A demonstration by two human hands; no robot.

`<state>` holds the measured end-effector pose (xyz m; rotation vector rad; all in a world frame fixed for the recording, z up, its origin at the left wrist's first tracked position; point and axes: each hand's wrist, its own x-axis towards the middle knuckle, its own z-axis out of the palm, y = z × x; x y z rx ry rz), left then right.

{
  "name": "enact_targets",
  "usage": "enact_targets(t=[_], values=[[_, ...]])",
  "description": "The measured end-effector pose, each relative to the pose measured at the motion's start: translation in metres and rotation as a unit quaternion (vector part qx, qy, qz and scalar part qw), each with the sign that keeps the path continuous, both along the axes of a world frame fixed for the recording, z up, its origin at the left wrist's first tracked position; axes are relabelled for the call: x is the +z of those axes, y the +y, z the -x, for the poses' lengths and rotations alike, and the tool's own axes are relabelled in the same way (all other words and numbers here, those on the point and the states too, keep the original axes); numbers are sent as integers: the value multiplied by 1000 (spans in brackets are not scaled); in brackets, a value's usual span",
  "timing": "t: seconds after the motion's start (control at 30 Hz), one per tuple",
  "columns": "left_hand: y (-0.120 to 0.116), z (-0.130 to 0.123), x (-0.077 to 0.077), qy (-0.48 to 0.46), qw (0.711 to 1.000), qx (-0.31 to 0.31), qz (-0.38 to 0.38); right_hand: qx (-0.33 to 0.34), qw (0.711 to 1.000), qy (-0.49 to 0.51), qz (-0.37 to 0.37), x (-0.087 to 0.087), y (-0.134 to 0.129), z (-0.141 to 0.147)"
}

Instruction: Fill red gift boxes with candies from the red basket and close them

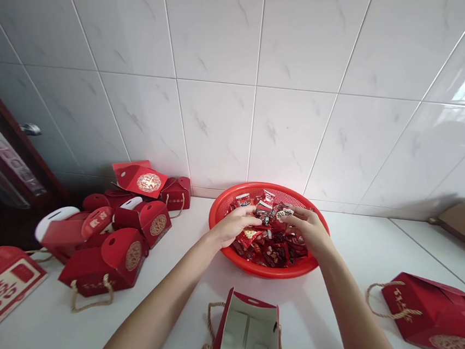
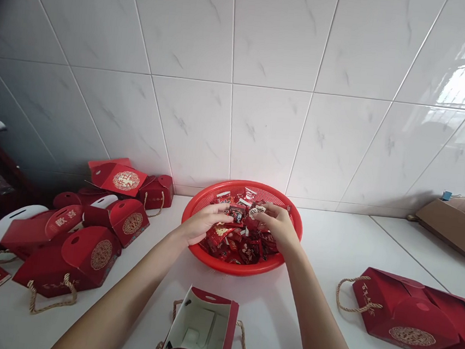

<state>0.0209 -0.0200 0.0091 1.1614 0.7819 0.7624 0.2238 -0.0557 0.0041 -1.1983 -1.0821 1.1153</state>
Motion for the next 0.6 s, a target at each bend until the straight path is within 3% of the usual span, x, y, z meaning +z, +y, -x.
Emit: enact_targets(t=[0.23,0.43,0.6], values=[[0,-2,2,25,997,75,9,19,998,66,7,-1,2,-3],[1,-3,-1,12,998,44,-33,29,992,121,25,2,0,-3],[3,-3,-4,11,996,39,-83,54,992,103,43,3,-3,-2]])
